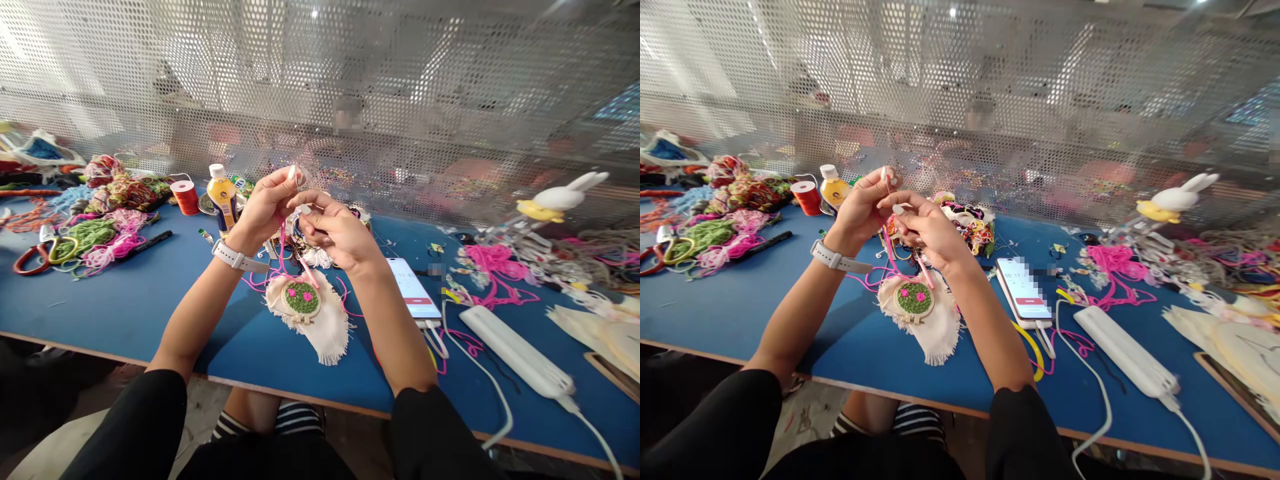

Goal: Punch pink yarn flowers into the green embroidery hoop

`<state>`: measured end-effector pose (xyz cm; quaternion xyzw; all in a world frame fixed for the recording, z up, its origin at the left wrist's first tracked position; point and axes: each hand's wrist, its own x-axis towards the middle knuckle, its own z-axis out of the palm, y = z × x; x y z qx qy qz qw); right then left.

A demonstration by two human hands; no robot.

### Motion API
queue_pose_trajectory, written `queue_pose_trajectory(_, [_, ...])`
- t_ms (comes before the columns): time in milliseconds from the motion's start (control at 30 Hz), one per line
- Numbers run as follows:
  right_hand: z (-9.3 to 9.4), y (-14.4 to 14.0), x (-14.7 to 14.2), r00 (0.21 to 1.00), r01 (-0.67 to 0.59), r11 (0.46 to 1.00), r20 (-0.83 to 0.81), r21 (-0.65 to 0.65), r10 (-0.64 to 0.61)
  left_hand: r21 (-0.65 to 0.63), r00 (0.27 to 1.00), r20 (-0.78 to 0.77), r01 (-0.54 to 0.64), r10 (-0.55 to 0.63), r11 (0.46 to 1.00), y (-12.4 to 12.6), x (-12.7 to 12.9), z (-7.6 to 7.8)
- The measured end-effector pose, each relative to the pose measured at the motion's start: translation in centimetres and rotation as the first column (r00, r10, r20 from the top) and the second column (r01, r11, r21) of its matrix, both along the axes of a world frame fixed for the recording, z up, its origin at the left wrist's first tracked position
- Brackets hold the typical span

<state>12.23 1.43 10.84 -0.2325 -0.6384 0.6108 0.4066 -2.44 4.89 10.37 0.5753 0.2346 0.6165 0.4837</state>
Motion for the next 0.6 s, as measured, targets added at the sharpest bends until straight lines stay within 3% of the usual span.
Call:
queue_pose_trajectory(267, [0.3, -1.0, -0.3, 1.0, -0.003, 0.999, 0.007, 0.036, 0.003, -0.014, 0.999, -0.05, 0.012, -0.012, 1.0, -0.4, 0.2, 0.2])
queue_pose_trajectory(600, [0.0, -1.3, -0.5, 0.999, -0.013, 0.999, -0.042, 0.035, 0.014, -0.107, 0.992, 0.129, 0.006, 0.008, 0.994, -0.9, 0.1, 0.7])
